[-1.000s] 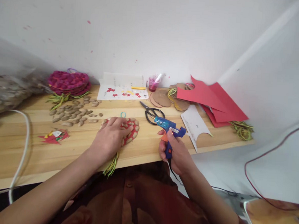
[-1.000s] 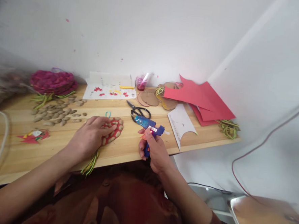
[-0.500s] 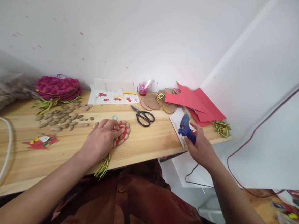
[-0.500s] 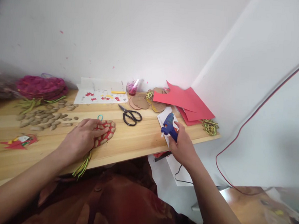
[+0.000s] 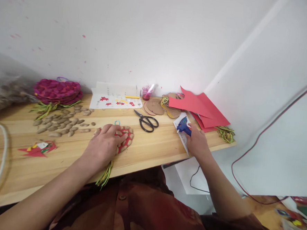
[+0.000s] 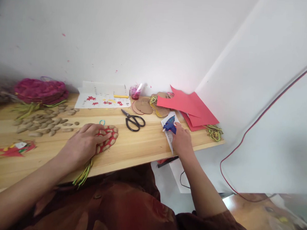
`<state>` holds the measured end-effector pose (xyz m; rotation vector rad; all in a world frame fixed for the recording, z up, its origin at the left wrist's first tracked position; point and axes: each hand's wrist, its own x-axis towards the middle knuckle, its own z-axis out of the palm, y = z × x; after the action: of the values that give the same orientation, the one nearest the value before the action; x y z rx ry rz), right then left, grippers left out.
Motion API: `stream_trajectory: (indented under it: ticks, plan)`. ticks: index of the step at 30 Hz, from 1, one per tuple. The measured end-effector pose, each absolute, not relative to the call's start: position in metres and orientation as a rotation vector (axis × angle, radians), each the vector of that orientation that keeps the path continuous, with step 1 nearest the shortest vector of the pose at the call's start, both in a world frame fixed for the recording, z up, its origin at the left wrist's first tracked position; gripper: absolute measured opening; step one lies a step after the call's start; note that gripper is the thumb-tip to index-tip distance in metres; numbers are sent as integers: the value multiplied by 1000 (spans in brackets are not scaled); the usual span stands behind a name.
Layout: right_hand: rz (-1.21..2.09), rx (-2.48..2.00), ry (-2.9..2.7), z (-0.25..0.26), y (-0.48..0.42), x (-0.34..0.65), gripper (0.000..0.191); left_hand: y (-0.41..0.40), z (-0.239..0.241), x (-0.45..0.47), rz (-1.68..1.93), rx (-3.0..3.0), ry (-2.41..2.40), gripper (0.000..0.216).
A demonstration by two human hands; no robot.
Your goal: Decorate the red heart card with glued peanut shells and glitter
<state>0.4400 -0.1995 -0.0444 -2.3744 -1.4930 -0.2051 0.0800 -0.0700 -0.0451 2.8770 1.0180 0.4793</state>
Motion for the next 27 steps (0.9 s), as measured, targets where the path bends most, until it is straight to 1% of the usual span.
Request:
stream_trajectory:
  ticks: [2,5,8,20,24,26,27]
  plan:
    - [-208,-2363,-1518,-49,-199,444,46,-73,-37,83,319,2865,1073,38]
    - [-211,-2342,-1549,-54,-200,449,44,-75,-31,85,234,2847,1114,37]
    - [-211,-2326,-1557,-55,-204,453,43,-76,-32,84,244,2834,1112,38]
    - [-248,-2341,-1471,-49,-220,444,52,-75,-37,81,337,2810,1080,40]
    - [-252,-2388,-1436,-45,-222,443,54,-77,-33,82,326,2816,1074,34]
    - [-324,-2396,-1449,-36,-222,435,57,-77,-33,82,308,2820,1082,31]
    - [-351,-2353,-1454,-29,-223,427,56,-77,-33,82,294,2818,1094,30]
